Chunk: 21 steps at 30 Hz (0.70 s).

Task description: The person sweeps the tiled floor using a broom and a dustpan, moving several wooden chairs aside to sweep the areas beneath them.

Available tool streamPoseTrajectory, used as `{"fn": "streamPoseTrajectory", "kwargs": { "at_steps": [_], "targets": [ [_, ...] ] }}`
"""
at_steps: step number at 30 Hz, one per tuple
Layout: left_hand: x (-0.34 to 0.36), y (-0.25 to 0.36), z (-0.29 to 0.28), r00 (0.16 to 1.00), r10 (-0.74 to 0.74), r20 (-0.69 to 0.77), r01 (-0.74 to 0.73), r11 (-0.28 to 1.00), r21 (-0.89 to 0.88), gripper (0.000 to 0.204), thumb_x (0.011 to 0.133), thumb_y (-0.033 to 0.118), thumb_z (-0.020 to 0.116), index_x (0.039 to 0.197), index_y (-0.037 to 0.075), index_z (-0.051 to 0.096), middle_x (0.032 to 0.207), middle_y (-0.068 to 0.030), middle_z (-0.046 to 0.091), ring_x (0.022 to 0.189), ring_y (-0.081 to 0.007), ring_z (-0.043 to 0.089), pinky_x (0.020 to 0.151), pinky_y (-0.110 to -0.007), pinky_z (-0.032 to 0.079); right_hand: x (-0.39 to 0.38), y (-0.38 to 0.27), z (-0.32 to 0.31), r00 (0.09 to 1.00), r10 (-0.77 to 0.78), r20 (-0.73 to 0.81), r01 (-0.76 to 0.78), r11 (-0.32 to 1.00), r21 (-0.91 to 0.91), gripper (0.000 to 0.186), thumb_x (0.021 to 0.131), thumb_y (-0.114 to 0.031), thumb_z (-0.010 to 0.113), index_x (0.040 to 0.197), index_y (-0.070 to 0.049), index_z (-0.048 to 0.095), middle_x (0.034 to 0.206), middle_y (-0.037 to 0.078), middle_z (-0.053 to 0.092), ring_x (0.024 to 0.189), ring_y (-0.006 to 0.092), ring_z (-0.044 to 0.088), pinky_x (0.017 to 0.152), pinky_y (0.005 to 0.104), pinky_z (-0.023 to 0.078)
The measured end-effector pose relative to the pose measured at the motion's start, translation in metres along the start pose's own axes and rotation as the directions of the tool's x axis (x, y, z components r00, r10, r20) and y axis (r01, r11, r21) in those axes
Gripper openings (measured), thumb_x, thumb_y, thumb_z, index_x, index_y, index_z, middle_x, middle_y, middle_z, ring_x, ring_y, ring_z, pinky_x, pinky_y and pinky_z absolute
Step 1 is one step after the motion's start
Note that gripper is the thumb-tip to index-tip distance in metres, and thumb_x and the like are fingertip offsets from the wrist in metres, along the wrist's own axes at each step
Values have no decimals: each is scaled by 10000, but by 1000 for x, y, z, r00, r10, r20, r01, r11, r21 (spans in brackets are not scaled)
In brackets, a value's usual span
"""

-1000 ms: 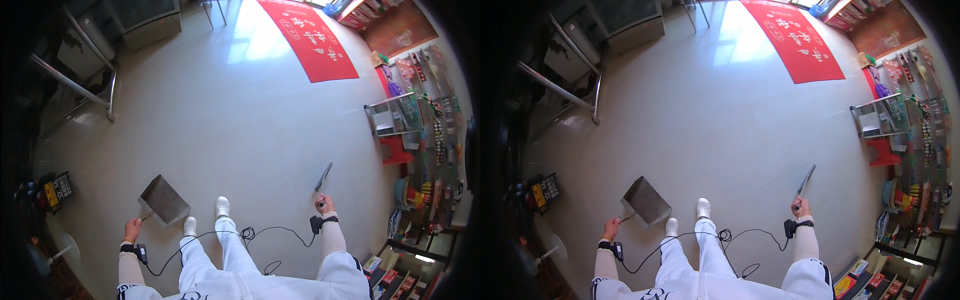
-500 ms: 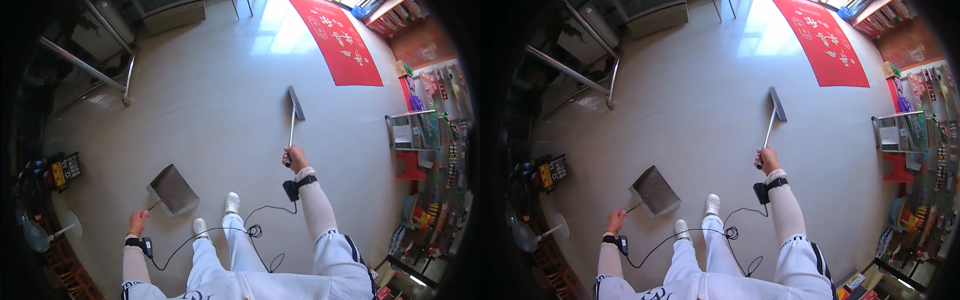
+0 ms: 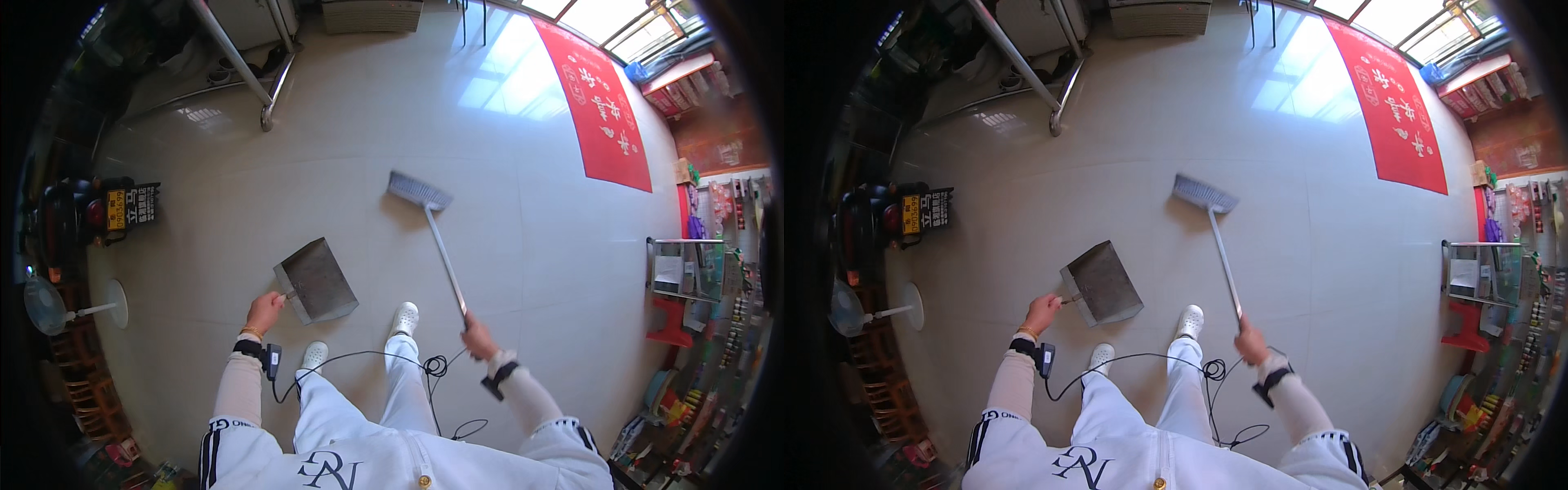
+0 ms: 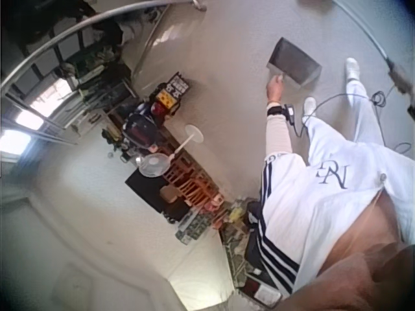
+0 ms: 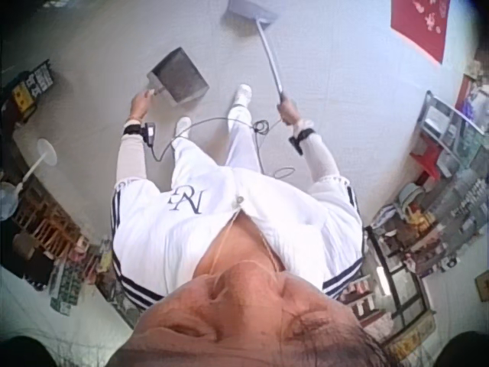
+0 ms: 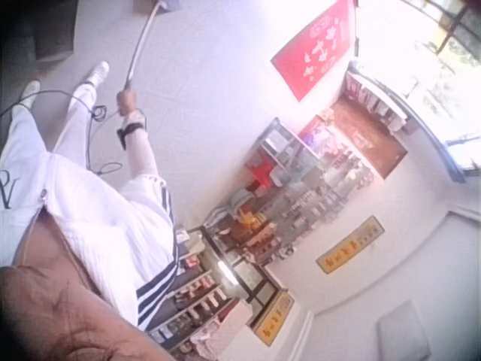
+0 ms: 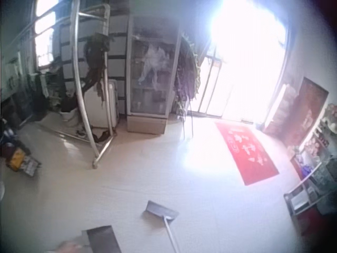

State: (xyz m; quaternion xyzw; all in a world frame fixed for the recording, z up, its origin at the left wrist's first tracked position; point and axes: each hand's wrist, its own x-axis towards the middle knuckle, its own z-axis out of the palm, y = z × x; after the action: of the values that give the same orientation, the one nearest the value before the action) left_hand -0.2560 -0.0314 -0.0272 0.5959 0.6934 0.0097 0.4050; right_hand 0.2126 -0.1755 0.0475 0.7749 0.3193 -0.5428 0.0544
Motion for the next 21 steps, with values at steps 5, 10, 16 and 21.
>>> {"fn": "streamPoseTrajectory", "kwargs": {
  "at_steps": [5,10,16,21],
  "targets": [
    [18,25,0,996,85,-16,-85,996,-10,306,846,304,485,733,40,591,686,-134,597,654,-272,579,621,-345,449,-112,-17,81,973,32,230,-66,988,142,601,780,-77,567,1331,-129,333,575,14,454,422,117,457,362,278,386],
    [19,13,14,986,120,115,-108,989,-105,320,851,336,476,712,74,595,737,-138,614,732,-326,579,651,-398,447,-173,3,114,978,-30,205,-54,920,389,581,770,-86,599,1310,-137,391,560,-5,471,406,85,426,354,243,342],
    [3,-53,3,974,218,59,-214,974,-69,323,852,342,483,714,70,589,725,-150,606,718,-328,577,662,-383,442,-247,16,133,996,60,69,-86,862,499,603,779,-70,599,1328,-144,361,604,3,488,423,79,435,370,235,349],
    [9,-69,-28,977,194,85,-195,981,1,360,841,384,492,704,69,600,683,-138,600,666,-301,575,627,-377,444,-254,73,155,982,187,-23,-114,683,721,565,792,-45,566,1316,-122,370,597,18,499,411,94,446,366,245,374]
  ]
}}
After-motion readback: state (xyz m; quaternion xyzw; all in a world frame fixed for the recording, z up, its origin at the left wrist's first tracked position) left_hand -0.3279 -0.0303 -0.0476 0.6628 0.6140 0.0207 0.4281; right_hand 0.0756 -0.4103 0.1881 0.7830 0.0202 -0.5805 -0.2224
